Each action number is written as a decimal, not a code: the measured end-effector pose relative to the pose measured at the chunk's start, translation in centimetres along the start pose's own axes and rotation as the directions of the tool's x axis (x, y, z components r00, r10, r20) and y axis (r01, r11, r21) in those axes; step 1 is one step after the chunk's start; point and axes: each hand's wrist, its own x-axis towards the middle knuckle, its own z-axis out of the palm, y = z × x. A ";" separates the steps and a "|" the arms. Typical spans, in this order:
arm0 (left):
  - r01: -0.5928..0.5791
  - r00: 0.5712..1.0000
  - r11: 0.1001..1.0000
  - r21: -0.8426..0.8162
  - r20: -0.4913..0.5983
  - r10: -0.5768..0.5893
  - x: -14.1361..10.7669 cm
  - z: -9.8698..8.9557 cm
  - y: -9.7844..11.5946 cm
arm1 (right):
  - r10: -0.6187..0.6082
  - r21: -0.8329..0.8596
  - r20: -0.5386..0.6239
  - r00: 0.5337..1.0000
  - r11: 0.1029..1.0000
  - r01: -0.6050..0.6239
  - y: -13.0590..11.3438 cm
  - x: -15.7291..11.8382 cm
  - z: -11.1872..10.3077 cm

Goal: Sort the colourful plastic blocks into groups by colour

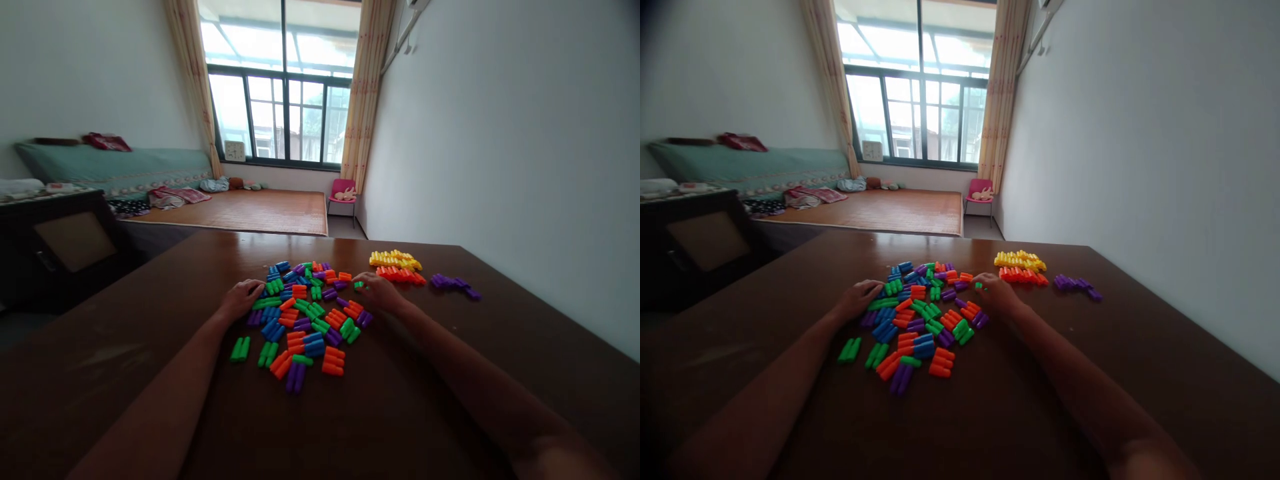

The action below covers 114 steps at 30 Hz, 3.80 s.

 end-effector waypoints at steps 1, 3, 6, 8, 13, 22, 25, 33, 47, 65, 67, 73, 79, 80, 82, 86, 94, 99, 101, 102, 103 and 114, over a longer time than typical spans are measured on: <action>0.002 1.000 1.000 -0.007 0.000 -0.002 0.0 0.0 0.0 | -0.018 -0.011 0.072 0.997 1.000 0.019 -1.6 0.8 1.3; 0.008 1.000 1.000 -0.019 0.000 -0.008 0.0 0.0 0.0 | 0.052 -0.096 0.132 0.990 0.995 -0.039 -3.7 2.0 3.2; 0.011 1.000 1.000 -0.028 0.000 -0.011 0.0 0.1 0.1 | 0.218 -0.240 0.113 0.969 0.953 -0.187 -4.7 3.5 4.4; 0.013 1.000 1.000 -0.025 0.002 -0.013 0.0 0.1 0.1 | 0.248 -0.254 0.108 0.963 0.943 -0.215 -4.5 4.1 4.6; 0.026 1.000 1.000 -0.014 0.013 -0.026 0.2 0.1 -0.1 | 0.232 -0.046 0.119 0.965 0.973 -0.228 -2.0 3.8 3.3; 0.020 1.000 1.000 0.015 0.023 -0.021 0.7 0.2 -0.9 | 0.383 0.235 -0.180 0.906 0.911 -0.338 4.5 -3.2 -2.0; 0.029 0.999 0.999 0.025 0.020 -0.030 0.5 0.0 -0.6 | 0.317 0.287 -0.092 0.944 0.916 -0.280 3.2 -3.7 -1.7; -0.003 1.000 0.999 -0.032 0.012 0.003 0.6 -0.1 -1.1 | 0.110 0.245 0.296 0.949 0.951 -0.187 1.6 -3.2 -2.1; 0.044 0.998 0.999 -0.004 0.042 -0.044 1.3 0.0 -2.0 | 0.844 0.001 -0.327 0.426 0.451 -0.893 19.3 -16.2 -11.4; 0.042 0.998 0.999 -0.017 0.046 -0.041 1.2 -0.1 -1.7 | 0.719 0.015 -0.529 0.451 0.539 -0.842 19.1 -15.7 -9.4; 0.032 0.999 0.999 -0.001 0.035 -0.032 1.1 -0.1 -1.5 | 0.656 0.036 -0.610 0.444 0.583 -0.812 18.3 -15.0 -9.9; -0.012 0.999 1.000 0.011 0.031 0.012 0.6 0.0 -0.9 | 0.528 0.176 -0.501 0.686 0.838 -0.516 10.5 -8.1 -10.2; -0.011 1.000 1.000 0.015 0.016 0.010 0.3 0.0 -0.5 | 0.157 0.326 0.434 0.887 0.891 -0.317 -0.3 -4.0 -4.9; -0.015 1.000 1.000 0.014 0.014 0.015 0.3 0.0 -0.5 | 0.123 0.308 0.466 0.876 0.906 -0.291 -1.3 -3.9 -4.0; -0.025 1.000 1.000 0.006 0.009 0.025 0.4 0.1 -0.8 | 0.064 0.291 0.485 0.872 0.929 -0.230 -2.4 -3.8 -2.8; -0.037 0.999 0.999 -0.018 0.012 0.037 0.6 0.4 -1.4 | 0.080 0.231 0.519 0.851 0.946 -0.229 -1.8 -3.8 -2.7; -0.014 0.999 1.000 -0.005 0.037 0.014 0.6 0.0 -1.2 | 0.541 -0.276 0.229 0.809 0.833 -0.479 5.5 -5.6 -5.5; 0.014 1.000 0.997 -0.071 -0.015 -0.015 0.7 -0.1 -0.9 | 0.372 0.041 0.323 0.870 0.913 -0.406 7.2 -6.4 -6.4; -0.018 1.000 0.998 -0.060 -0.018 0.017 0.9 0.1 -1.2 | 0.365 0.116 0.401 0.840 0.890 -0.441 7.7 -6.6 -6.9; -0.040 0.999 0.998 -0.043 -0.011 0.040 1.0 0.2 -1.3 | 0.392 0.126 0.414 0.822 0.869 -0.479 8.1 -6.9 -7.4; -0.062 0.998 0.998 -0.025 -0.006 0.062 1.2 0.4 -1.5 | 0.440 0.116 0.397 0.806 0.847 -0.519 8.7 -7.3 -7.9; -0.104 0.994 0.994 0.034 -0.015 0.105 1.3 0.6 -1.5 | 0.809 -0.201 -0.207 0.550 0.515 -0.833 15.1 -12.9 -10.5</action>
